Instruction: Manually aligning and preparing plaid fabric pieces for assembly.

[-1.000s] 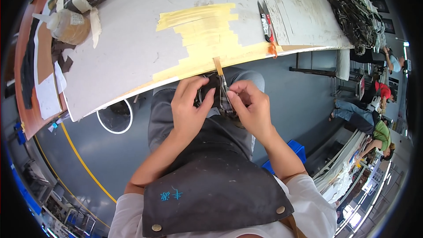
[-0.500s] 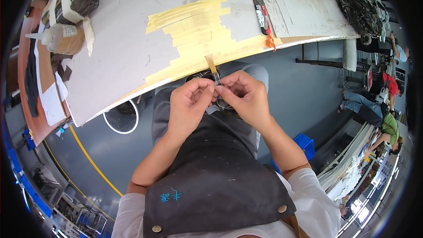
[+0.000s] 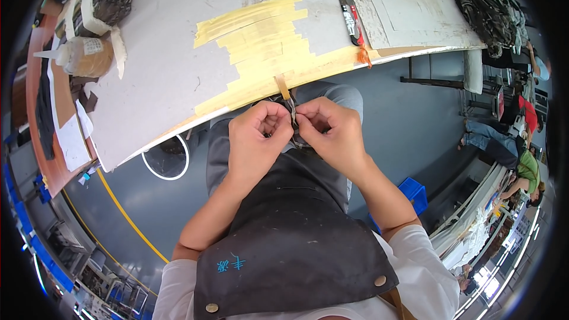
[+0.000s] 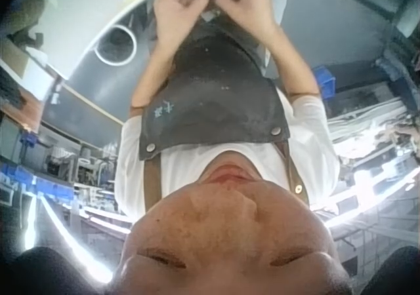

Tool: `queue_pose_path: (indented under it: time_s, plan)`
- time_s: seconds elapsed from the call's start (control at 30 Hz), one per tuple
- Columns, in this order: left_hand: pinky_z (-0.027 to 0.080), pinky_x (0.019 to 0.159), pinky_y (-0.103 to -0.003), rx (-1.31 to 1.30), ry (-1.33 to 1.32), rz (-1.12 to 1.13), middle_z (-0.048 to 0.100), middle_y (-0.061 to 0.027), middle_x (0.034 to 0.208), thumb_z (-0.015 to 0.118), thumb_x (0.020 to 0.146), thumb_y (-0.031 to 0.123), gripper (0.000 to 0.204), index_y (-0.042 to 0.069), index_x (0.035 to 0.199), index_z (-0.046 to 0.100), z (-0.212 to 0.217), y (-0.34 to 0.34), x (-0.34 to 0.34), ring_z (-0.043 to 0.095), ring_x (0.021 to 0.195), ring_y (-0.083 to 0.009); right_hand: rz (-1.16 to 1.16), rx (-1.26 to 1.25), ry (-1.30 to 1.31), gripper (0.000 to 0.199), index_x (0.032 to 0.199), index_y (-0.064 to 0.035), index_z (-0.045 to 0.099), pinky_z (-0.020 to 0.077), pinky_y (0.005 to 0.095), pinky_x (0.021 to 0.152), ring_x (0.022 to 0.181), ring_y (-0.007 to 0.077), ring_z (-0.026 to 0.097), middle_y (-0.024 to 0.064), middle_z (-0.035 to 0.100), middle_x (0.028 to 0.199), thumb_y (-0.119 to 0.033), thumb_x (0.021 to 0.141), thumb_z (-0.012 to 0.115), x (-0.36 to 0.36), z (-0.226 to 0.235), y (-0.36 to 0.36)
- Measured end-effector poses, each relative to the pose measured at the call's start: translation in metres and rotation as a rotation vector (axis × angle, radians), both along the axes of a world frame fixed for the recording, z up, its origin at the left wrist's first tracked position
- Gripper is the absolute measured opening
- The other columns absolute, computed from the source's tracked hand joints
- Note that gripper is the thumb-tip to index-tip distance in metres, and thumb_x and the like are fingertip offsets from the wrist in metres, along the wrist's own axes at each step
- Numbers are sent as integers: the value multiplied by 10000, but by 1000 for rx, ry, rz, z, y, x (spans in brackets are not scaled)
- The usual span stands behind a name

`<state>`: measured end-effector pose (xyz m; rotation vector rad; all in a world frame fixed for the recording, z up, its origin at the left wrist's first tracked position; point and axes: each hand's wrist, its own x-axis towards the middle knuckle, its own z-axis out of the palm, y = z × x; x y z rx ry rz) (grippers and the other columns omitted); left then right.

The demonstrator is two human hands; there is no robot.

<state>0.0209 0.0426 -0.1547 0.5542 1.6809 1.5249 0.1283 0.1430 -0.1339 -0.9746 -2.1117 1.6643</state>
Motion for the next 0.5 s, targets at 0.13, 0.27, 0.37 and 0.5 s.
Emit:
queue_pose_path:
  time_s: [0.13,0.27,0.37,0.5]
  plan:
    - [445,606,-169,-26,-65,-69,585,-16,738,567,814,-26,30,-50,831,565,5,-1,-4,545,655,-34,10,164,31,119,847,19,589,501,260,526,579,159,628,108,637,737,13,742,644,-3,-1,-2]
    - [443,585,-169,-42,14,-79,586,-17,726,570,811,-21,32,-49,825,566,10,3,-7,548,643,-41,53,300,41,122,837,15,586,509,260,533,573,178,626,112,627,728,15,731,648,-4,0,-1]
    - [442,566,-170,-94,80,-108,588,-18,718,572,812,-14,28,-41,817,568,10,5,-7,554,638,-48,52,321,34,113,824,9,586,502,247,525,570,153,621,97,629,723,12,731,649,-4,-3,0]
    - [449,566,-177,-12,-183,22,598,-18,698,581,795,-11,23,-34,800,580,5,4,-4,552,620,-42,-79,11,29,108,820,2,587,487,235,509,576,119,612,75,627,708,11,731,648,-3,-12,-2]
